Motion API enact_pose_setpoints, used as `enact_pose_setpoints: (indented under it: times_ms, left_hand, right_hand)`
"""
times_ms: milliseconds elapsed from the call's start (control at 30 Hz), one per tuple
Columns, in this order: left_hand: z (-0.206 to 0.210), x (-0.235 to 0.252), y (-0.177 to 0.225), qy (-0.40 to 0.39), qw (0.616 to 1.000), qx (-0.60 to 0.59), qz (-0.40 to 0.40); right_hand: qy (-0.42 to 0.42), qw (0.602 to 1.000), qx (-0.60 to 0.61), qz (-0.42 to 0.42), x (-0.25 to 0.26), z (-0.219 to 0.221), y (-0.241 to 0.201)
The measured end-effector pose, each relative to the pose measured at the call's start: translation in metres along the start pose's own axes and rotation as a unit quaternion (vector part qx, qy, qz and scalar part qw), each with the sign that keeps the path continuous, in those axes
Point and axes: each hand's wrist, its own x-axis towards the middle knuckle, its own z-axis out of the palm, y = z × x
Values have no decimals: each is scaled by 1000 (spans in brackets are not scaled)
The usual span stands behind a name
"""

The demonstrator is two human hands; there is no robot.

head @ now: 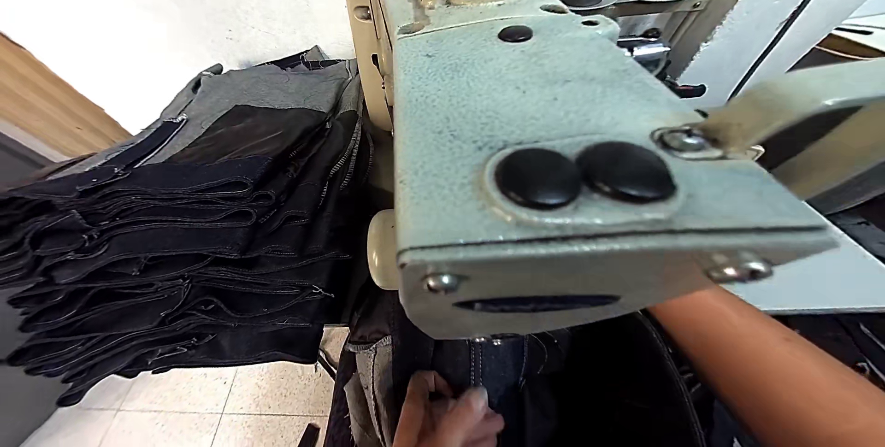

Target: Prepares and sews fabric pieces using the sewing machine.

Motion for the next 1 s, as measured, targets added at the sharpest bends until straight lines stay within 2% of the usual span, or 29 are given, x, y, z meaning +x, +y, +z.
enact_pose_setpoints:
  times_ms: [67,133,167,200,233,267,300,333,367,433,500,567,767,1000]
  left_hand:
    - [20,15,0,60,998,-26,12]
    - [27,20,-8,94,993,0,70]
    - [22,18,-14,102,984,55,132]
    - [8,16,-22,113,953,157,235]
    - [-16,20,-28,131,871,298,367]
    - [-45,28,-24,141,750,434,480]
    - [-76,40,-14,136,625,526,560]
    - [-98,51,1,116,539,581,599]
    - [-109,60,17,94,489,615,611]
    - [-106,73,41,74,435,645,624]
    - [-89,79,55,58,425,648,629]
    - [-75,78,59,62,423,651,628]
    - [-52,60,49,127,426,668,597]
    - [-51,58,49,124,424,670,597]
  right_hand:
    - [3,999,47,-4,2,0,-4]
    - [4,996,87,-17,-1,-2,-7]
    - [17,995,96,-24,-9,-1,-9]
    - [46,993,105,-19,-23,1,-15]
    - [80,992,100,2,-44,5,-30]
    - [117,985,107,63,-68,10,-56]
    - [168,969,114,140,-90,21,-86]
    - [212,951,128,186,-108,37,-100]
    - [262,931,151,205,-121,56,-106]
    - [364,888,199,197,-137,83,-109]
    - [428,859,219,176,-143,89,-111]
    - [452,848,223,164,-145,86,-111]
    - [447,852,208,175,-135,76,-96]
    - [445,857,186,182,-140,78,-100]
